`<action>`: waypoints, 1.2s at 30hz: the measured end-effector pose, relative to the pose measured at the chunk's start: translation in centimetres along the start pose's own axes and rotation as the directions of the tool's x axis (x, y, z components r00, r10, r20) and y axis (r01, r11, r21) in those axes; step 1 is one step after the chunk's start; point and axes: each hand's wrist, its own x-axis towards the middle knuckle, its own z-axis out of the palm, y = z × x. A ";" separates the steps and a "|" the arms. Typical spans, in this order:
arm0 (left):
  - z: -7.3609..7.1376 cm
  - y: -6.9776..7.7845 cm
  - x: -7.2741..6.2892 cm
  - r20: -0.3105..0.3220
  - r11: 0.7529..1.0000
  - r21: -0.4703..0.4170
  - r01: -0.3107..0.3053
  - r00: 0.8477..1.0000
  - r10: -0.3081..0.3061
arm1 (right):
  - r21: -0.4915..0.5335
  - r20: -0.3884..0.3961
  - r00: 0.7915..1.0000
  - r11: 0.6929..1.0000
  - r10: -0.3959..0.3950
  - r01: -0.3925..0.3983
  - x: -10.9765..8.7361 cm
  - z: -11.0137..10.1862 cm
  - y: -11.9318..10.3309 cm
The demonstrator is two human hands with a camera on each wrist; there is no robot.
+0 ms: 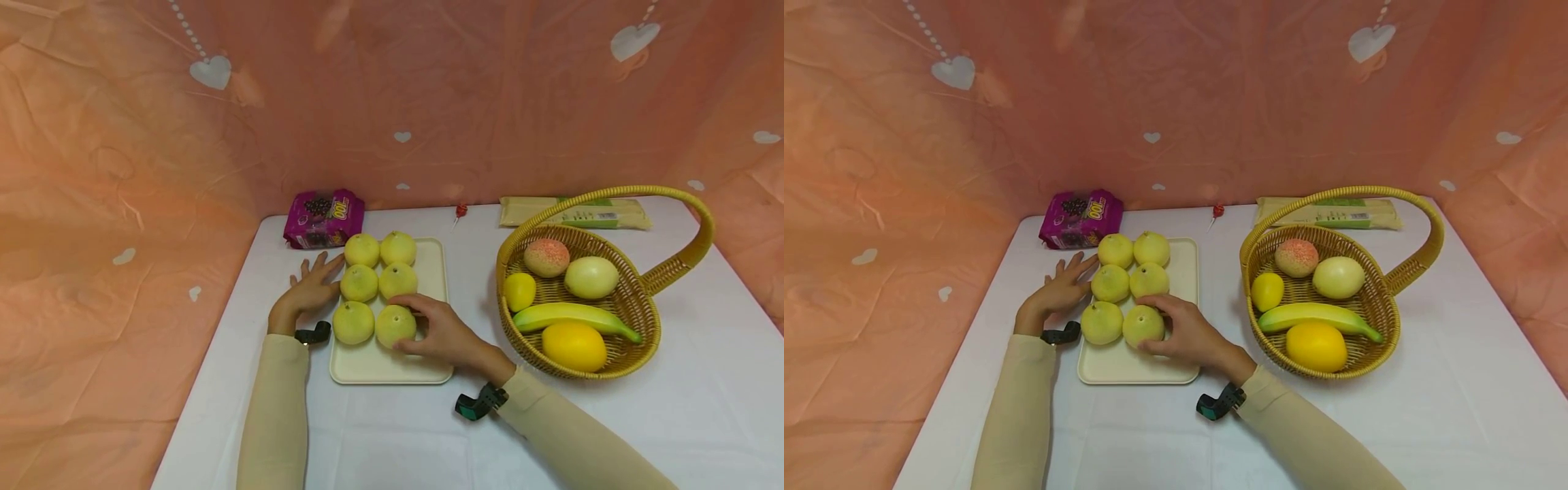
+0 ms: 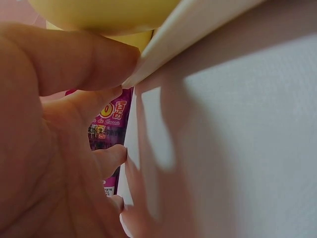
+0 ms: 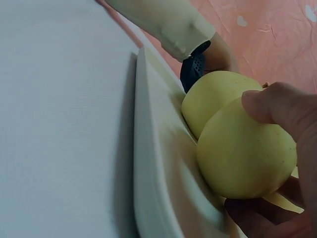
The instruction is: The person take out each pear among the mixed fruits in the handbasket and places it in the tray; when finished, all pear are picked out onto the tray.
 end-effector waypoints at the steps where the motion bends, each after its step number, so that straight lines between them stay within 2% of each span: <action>1: 0.0 0.0 0.0 0.002 1.000 0.000 0.000 1.000 0.000 | -0.028 -0.003 1.000 1.000 -0.013 0.013 0.0 0.0 -0.1; 8: 0.0 0.1 -0.1 -0.002 1.000 -0.007 -0.008 1.000 0.008 | -0.193 -0.031 0.992 0.975 -0.122 0.114 0.1 -0.1 -0.8; 15: 0.1 -0.1 -0.1 -0.004 1.000 -0.007 -0.008 1.000 0.008 | -0.256 -0.095 0.991 0.964 -0.096 0.069 -0.1 0.1 -1.3; 22: 0.2 -0.1 -0.1 -0.003 1.000 -0.002 -0.004 1.000 0.004 | -0.260 -0.128 0.985 0.962 -0.117 0.081 -0.2 0.6 -1.2; 27: 0.2 -0.1 -0.2 -0.007 1.000 -0.004 -0.010 1.000 0.010 | -0.278 -0.116 0.988 0.958 -0.100 0.064 -0.2 0.5 -1.5; 33: 0.2 -0.1 -0.1 -0.008 1.000 -0.005 -0.018 1.000 0.018 | -0.363 -0.076 0.986 0.925 -0.149 0.112 -0.2 -0.9 -3.1; 36: 0.2 -0.1 0.0 -0.008 1.000 -0.007 -0.016 1.000 0.016 | -0.315 -0.013 0.990 0.940 -0.140 0.129 -0.9 -2.3 -4.5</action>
